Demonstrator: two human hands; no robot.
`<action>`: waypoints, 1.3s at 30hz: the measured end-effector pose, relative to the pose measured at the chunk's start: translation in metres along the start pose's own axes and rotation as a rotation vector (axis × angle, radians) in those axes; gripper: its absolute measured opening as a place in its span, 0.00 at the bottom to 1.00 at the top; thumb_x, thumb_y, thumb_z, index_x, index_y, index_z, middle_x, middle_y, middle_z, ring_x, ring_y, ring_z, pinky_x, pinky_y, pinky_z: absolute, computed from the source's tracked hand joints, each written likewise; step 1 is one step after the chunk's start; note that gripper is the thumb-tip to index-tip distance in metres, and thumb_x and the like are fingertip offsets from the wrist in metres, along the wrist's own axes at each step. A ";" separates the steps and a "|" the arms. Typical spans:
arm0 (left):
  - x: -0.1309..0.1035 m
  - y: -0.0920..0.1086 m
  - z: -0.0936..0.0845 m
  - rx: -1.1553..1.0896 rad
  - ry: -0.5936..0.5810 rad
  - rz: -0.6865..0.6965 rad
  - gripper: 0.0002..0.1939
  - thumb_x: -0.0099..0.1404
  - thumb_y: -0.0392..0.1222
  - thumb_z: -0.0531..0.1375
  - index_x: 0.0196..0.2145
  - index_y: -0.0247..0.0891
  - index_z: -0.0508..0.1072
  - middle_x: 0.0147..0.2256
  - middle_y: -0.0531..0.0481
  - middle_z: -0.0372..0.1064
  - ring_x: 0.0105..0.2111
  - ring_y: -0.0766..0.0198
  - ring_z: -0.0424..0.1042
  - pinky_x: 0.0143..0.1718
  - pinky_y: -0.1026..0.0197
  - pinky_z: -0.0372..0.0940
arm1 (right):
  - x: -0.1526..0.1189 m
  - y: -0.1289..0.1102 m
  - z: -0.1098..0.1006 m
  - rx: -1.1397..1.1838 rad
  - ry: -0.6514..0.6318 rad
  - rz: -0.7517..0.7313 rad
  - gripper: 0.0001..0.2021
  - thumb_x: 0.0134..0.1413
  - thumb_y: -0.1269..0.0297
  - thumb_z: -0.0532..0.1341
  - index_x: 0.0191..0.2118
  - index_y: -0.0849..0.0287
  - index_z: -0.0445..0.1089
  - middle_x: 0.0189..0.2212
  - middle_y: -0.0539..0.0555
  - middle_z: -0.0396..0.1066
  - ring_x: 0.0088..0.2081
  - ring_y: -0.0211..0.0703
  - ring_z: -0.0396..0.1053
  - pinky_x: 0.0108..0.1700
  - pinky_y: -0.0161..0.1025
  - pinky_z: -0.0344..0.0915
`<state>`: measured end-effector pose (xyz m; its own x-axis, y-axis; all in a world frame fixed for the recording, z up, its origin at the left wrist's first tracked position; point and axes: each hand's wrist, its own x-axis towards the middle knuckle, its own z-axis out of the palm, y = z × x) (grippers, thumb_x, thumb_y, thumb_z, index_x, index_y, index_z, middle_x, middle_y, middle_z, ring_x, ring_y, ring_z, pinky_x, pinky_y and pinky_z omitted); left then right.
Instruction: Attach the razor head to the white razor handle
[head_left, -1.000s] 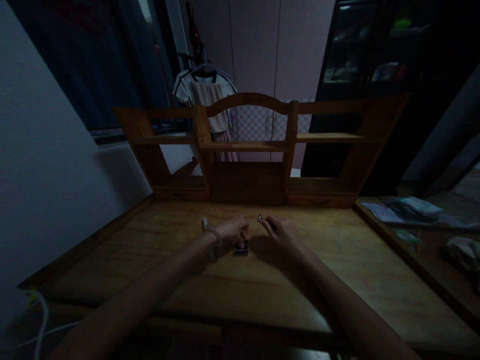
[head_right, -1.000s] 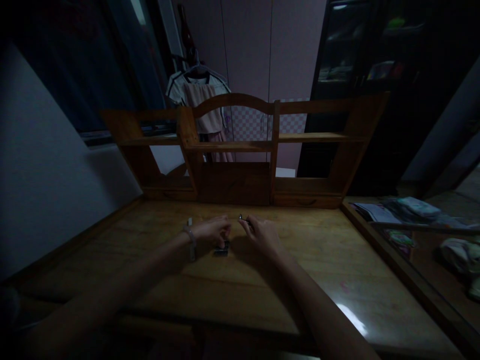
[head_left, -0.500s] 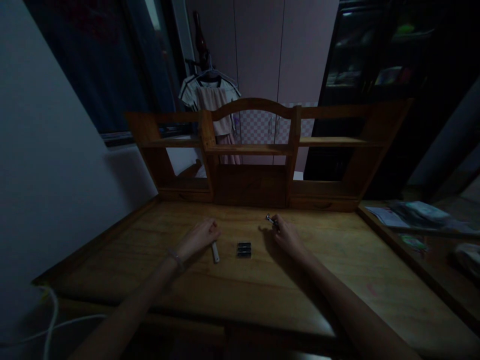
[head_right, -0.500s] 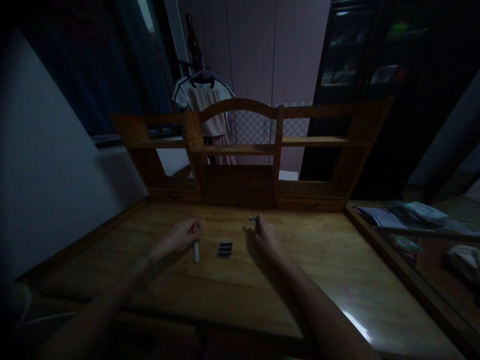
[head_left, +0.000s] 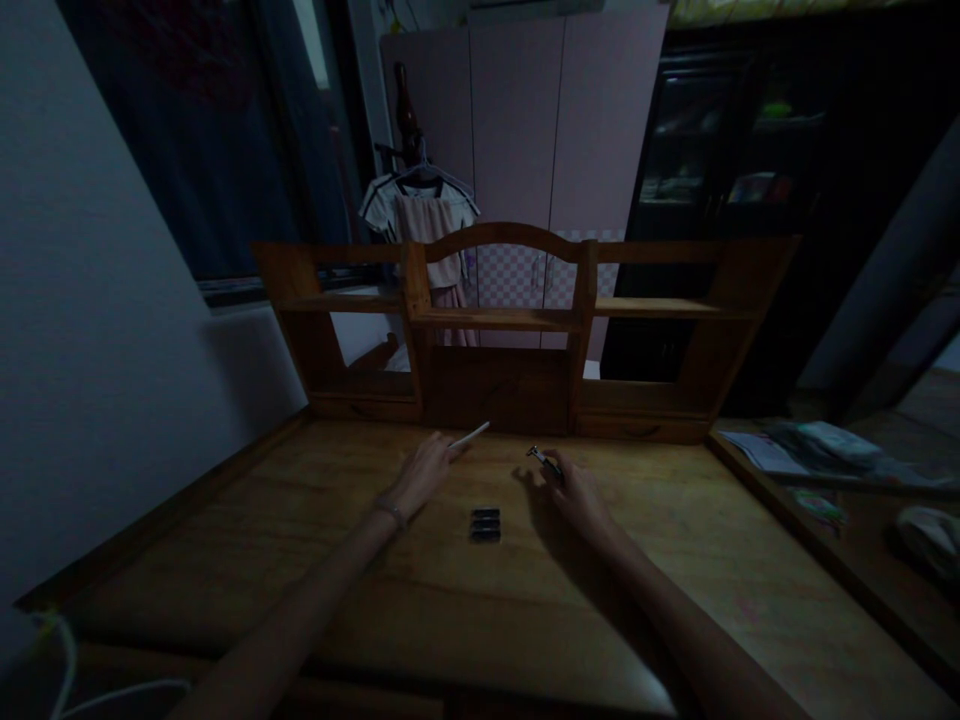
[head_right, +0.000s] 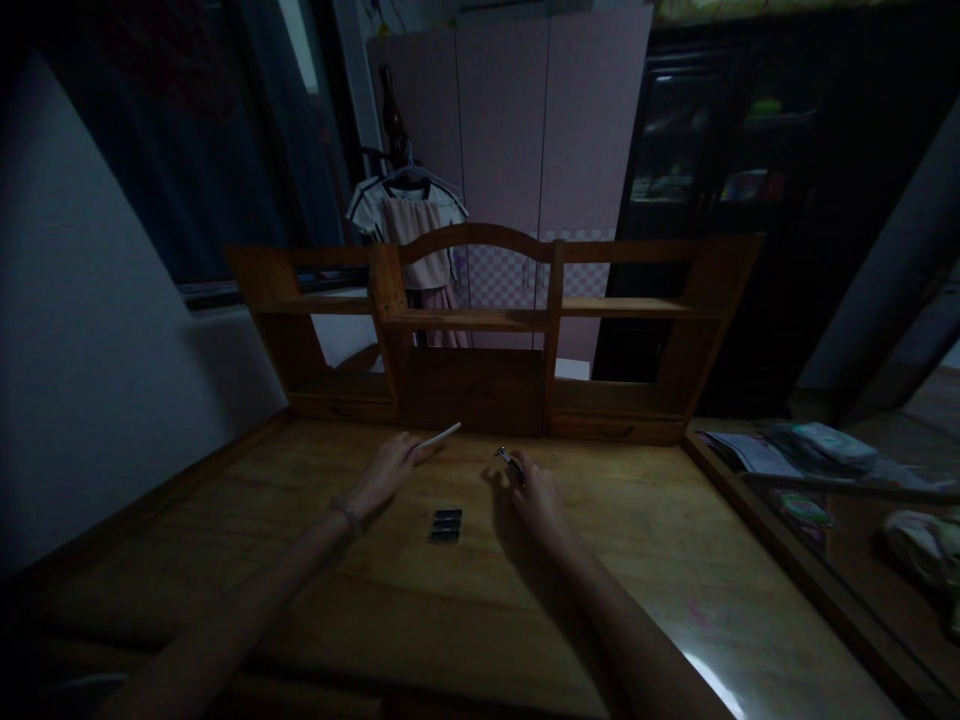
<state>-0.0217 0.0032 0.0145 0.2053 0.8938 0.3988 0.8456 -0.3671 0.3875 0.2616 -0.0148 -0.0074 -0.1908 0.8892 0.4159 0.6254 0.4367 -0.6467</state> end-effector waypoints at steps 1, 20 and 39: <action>0.007 0.004 0.002 0.007 0.030 0.017 0.16 0.68 0.41 0.46 0.47 0.37 0.69 0.39 0.45 0.67 0.40 0.59 0.67 0.44 0.58 0.60 | 0.000 0.002 0.001 -0.002 0.012 -0.005 0.15 0.59 0.66 0.51 0.51 0.56 0.63 0.40 0.58 0.73 0.40 0.46 0.70 0.38 0.37 0.63; -0.002 0.026 0.031 -0.221 -0.010 0.237 0.18 0.68 0.40 0.50 0.54 0.45 0.65 0.42 0.48 0.62 0.40 0.64 0.66 0.43 0.61 0.63 | 0.008 0.002 0.001 -0.069 0.042 -0.022 0.13 0.57 0.65 0.50 0.47 0.55 0.63 0.35 0.54 0.72 0.34 0.46 0.70 0.34 0.37 0.61; -0.003 0.027 0.034 -0.290 -0.050 0.119 0.21 0.70 0.42 0.45 0.60 0.53 0.57 0.39 0.50 0.64 0.39 0.63 0.65 0.44 0.61 0.60 | 0.004 -0.011 -0.006 -0.045 0.088 0.039 0.09 0.59 0.57 0.49 0.39 0.56 0.60 0.24 0.49 0.68 0.24 0.41 0.65 0.26 0.34 0.54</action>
<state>0.0171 -0.0011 -0.0044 0.3239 0.8492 0.4170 0.6398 -0.5213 0.5647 0.2585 -0.0169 0.0049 -0.0993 0.8890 0.4470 0.6650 0.3934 -0.6348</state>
